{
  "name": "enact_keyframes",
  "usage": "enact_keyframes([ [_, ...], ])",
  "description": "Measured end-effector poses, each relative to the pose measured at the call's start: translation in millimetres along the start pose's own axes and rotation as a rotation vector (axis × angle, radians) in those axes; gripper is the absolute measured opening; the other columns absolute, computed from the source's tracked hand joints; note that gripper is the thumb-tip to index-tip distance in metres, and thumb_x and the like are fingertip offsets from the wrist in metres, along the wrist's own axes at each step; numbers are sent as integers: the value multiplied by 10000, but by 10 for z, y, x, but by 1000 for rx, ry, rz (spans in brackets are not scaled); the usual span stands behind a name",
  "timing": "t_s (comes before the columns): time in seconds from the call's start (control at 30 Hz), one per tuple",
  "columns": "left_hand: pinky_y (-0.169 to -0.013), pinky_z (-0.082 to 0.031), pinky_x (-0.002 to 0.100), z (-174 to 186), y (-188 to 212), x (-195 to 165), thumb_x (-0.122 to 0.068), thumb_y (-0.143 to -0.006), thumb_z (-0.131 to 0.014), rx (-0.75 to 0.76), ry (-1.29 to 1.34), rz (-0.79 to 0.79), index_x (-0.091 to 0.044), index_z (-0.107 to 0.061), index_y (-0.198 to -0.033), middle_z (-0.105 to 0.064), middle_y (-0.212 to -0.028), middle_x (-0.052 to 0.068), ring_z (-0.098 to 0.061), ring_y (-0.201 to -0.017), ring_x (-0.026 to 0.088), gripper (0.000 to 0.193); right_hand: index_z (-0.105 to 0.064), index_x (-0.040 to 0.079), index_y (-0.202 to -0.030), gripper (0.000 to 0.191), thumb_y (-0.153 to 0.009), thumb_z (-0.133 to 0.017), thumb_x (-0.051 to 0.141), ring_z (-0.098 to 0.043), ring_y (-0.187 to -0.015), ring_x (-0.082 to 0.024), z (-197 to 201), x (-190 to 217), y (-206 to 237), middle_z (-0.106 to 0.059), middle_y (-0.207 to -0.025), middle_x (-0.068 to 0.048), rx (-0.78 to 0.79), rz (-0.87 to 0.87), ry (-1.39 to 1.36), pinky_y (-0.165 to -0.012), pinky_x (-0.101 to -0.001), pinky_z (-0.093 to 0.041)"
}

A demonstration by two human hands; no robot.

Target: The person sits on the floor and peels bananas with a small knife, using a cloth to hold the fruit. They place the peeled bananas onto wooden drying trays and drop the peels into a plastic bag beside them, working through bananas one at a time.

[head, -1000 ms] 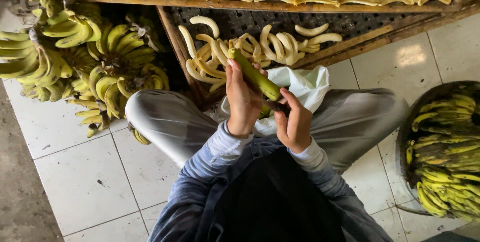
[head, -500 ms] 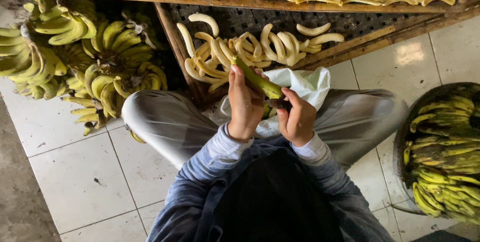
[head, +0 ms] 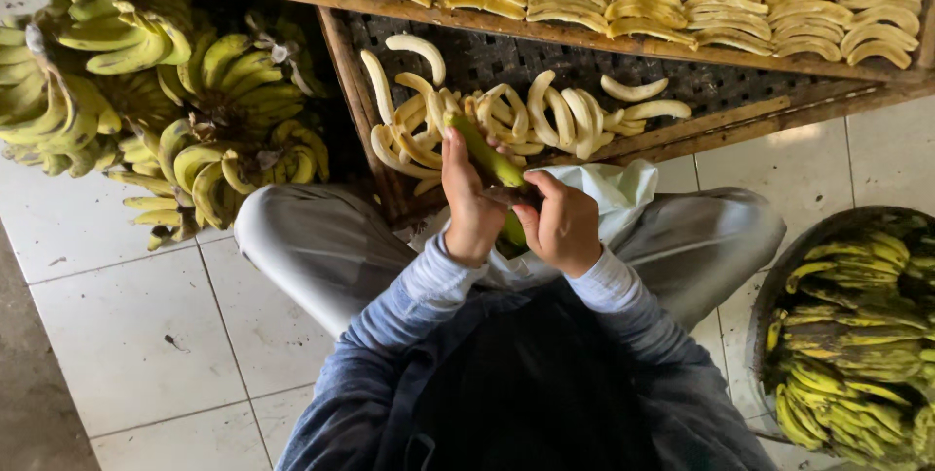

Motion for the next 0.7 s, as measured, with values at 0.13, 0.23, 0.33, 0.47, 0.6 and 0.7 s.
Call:
enact_keyframes([
  [0.13,-659,-518,280,-146,-86,-256,-383,-1083,-522,136,-234,85,-92,-525,-1444,-596,-1005,48,-563,-797,129,463,-500,-13,-1299,424,-1021,-696,240,-650,-724,-341,95,94,-107,-674,-914,-148,123,70,-115,-648,-424,-505],
  [0.23,-670,-486,235,-288,-12,-392,-338,-1106,-539,332,-340,106,-113,-470,-1531,-583,-1038,29,-540,-809,100,486,-503,-7,-1278,405,-1016,-691,239,-669,-734,-343,157,187,-84,-684,-912,-150,139,106,-147,-649,-422,-517],
  [0.33,-713,-474,216,-315,124,-461,-306,-1121,-546,498,-443,163,-134,-451,-1572,-596,-1111,30,-540,-869,81,492,-512,6,-1266,381,-1012,-681,234,-695,-773,-339,124,258,19,-701,-937,-148,187,100,-206,-675,-422,-534],
  [0.47,-873,-529,253,-261,263,-524,-261,-1125,-580,796,-778,180,-122,-500,-1555,-564,-1413,39,-607,-1057,118,460,-504,3,-1281,322,-1039,-626,178,-698,-820,-354,241,332,238,-700,-1006,-177,196,-2,-295,-714,-414,-539],
  [0.6,-1111,-522,289,-253,117,-477,-252,-1093,-639,1121,-945,265,-113,-505,-1546,-557,-1541,58,-643,-1285,149,492,-504,-17,-1263,253,-1075,-567,140,-658,-745,-280,757,225,248,-658,-892,-152,74,-181,-286,-693,-363,-517],
  [0.7,-959,-540,278,-147,-134,-381,-294,-1089,-623,1134,-1175,275,-74,-541,-1535,-647,-1387,85,-620,-1073,120,504,-485,-36,-1263,247,-1113,-522,157,-645,-739,-199,1169,229,269,-652,-874,-127,-11,-202,-200,-691,-322,-509],
])
Point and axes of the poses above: each hand's wrist, its own y-axis away from the middle knuckle, its own z-axis out of the back of the hand, x = y × z, the point moved 1 cm from there along -y, towards the middle knuckle
